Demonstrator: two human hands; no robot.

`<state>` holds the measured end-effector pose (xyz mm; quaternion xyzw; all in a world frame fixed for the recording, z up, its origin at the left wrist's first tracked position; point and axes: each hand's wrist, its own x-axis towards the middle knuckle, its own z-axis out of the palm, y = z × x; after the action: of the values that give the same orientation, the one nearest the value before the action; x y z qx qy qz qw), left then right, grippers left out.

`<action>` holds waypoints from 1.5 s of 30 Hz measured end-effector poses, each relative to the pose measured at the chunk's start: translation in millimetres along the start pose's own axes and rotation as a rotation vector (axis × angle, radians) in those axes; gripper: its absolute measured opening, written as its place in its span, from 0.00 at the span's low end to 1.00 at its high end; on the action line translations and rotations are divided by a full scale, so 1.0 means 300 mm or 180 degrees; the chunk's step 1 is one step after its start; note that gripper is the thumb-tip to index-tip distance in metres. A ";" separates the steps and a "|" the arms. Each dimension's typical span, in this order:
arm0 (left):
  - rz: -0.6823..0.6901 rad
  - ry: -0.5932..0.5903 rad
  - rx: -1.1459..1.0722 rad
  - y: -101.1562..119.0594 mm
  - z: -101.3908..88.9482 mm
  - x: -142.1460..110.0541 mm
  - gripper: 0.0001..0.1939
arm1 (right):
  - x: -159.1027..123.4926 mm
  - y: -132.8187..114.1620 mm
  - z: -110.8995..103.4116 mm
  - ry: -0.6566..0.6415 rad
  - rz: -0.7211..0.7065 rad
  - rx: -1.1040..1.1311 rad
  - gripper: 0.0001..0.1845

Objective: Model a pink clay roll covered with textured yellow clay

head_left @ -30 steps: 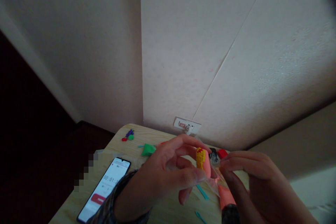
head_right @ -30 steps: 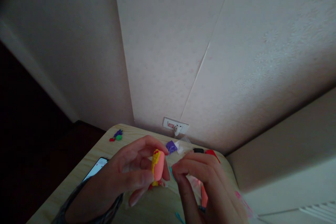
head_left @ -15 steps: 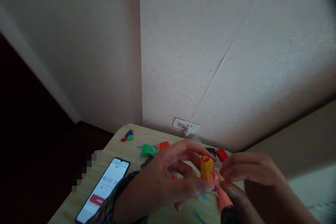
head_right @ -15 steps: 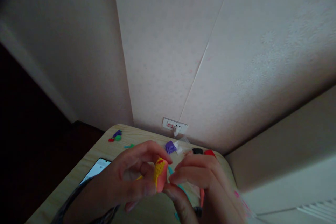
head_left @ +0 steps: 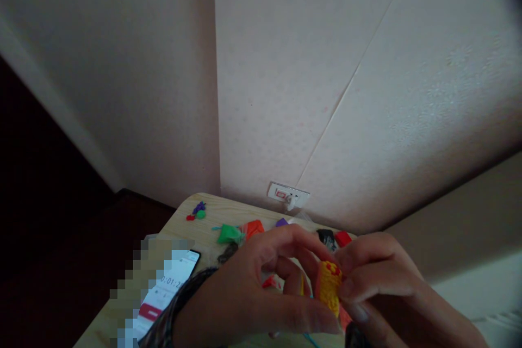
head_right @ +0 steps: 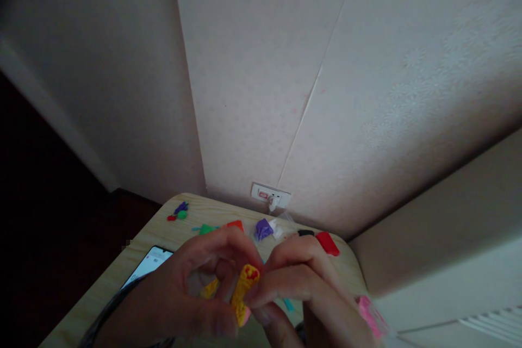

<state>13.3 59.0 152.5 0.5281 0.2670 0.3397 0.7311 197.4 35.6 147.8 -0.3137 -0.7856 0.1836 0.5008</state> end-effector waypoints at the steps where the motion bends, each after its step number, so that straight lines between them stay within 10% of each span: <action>1: -0.0014 0.0001 0.0000 0.000 0.001 0.000 0.14 | 0.000 0.004 0.003 0.0019 0.0037 0.0076 0.04; 22: -0.0366 -0.0093 0.0076 0.010 0.008 0.005 0.15 | -0.043 0.049 0.002 -0.0228 0.0974 0.1594 0.05; 45: -0.0296 -0.0120 0.0274 0.017 0.004 -0.005 0.13 | -0.034 0.032 0.005 0.0087 0.0984 0.1112 0.13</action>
<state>12.1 58.1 157.6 0.5524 0.2917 0.2836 0.7276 202.0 35.9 134.5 -0.3413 -0.6776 0.3870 0.5240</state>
